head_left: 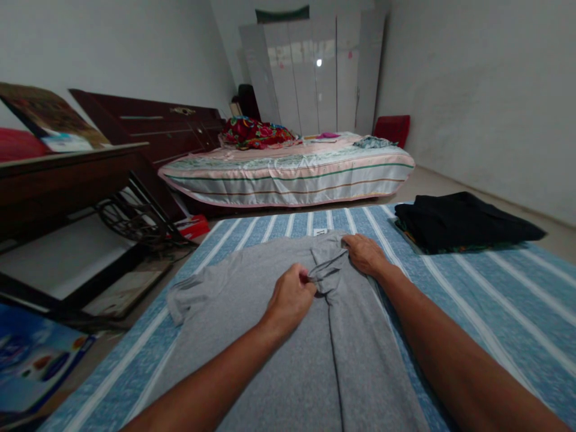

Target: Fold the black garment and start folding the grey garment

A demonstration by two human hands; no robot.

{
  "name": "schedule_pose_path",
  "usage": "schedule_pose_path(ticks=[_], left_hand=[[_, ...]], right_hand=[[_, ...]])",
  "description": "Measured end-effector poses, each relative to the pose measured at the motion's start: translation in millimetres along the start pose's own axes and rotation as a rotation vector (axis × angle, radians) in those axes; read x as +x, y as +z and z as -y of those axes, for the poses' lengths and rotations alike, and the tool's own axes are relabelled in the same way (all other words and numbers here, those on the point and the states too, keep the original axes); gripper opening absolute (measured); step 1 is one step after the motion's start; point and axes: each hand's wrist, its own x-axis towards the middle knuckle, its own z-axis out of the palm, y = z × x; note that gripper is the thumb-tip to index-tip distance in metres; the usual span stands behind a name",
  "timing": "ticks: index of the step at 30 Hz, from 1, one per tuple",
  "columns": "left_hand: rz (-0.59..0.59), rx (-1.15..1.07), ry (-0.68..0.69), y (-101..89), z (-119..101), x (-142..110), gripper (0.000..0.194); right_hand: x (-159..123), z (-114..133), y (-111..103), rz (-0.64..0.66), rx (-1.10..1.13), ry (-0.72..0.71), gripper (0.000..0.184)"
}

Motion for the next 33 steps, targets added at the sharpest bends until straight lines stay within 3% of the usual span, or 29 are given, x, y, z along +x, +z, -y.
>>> schedule_pose_path(ticks=[4,7,10,14,18,24,29,33], left_hand=[[-0.161,0.282,0.388,1.9,-26.5,-0.8,0.027],[-0.088,0.487,0.539,15.0,-47.4,2.9,0.028],[0.030,0.679,0.453,29.9,-55.6,15.8,0.026],[0.074,0.753,0.335,33.4,-47.3,34.7,0.020],[0.048,0.722,0.313,22.4,-35.5,36.2,0.022],[0.011,0.711,0.482,26.2,-38.0,31.0,0.030],[0.103,0.740,0.351,33.5,-46.6,44.9,0.022],[-0.025,0.617,0.233,23.2,-39.2,49.9,0.022]], right_hand=[[0.3,1.4,-1.1,0.002,-0.009,-0.012,0.033],[-0.6,2.5,-1.7,-0.001,-0.012,-0.018,0.033],[-1.5,3.2,-2.7,0.003,-0.013,-0.023,0.031],[-1.5,2.2,-3.7,0.014,-0.008,-0.026,0.031],[-1.6,1.8,-4.9,0.019,-0.001,-0.028,0.032],[-1.6,3.0,-5.9,0.028,-0.001,-0.028,0.032],[-0.6,2.0,-4.3,0.035,-0.005,-0.030,0.033],[-0.4,1.7,-3.3,0.034,-0.006,-0.033,0.036]])
